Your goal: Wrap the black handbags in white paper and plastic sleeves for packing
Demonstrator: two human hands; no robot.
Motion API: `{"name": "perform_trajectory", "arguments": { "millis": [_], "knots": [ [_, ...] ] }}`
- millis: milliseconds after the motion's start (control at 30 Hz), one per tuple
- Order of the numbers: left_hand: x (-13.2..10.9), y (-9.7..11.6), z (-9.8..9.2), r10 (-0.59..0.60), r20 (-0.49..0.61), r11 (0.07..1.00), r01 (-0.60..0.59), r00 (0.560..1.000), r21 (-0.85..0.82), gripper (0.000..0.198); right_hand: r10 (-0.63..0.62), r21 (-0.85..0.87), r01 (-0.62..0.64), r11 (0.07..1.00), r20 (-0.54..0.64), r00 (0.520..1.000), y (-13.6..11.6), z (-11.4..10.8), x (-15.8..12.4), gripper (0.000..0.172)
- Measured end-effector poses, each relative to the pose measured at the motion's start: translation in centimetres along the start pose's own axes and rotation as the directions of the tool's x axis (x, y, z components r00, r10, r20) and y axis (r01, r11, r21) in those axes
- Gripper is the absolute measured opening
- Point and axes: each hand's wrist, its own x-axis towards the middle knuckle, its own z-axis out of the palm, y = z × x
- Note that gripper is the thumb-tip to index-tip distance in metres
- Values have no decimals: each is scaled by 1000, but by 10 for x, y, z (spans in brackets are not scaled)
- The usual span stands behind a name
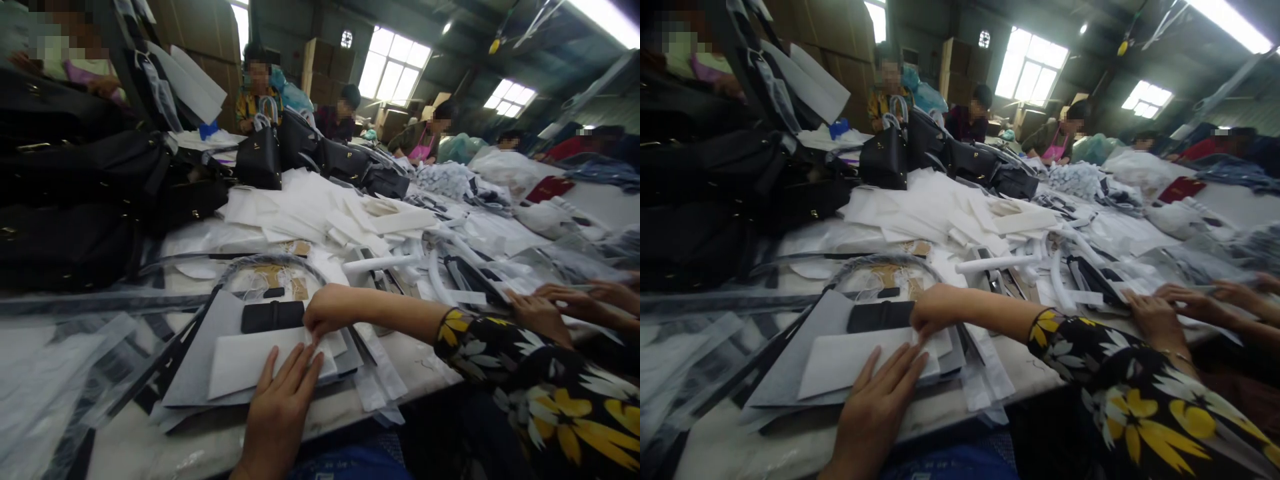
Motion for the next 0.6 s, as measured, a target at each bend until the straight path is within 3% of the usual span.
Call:
{"name": "perform_trajectory", "arguments": {
  "millis": [167,300,400,500,600],
  "knots": [
    [-5,2,7,-96,-40,992,93,995,-83,42,-8,-160,17,987,57,998,-4,-10,14,21],
    [-4,1,8,-76,-46,990,70,996,-121,42,-13,-220,23,975,43,999,-6,-13,22,24],
    [-2,1,8,-87,-43,990,81,995,-119,41,22,-254,-13,967,31,999,-3,-15,27,37],
    [-3,1,9,-103,-56,986,95,993,-138,41,68,-219,-58,974,39,997,8,-15,30,50],
    [-6,2,11,-112,-74,982,99,991,-159,40,81,-56,-79,995,27,996,26,-9,35,49]
  ]
}}
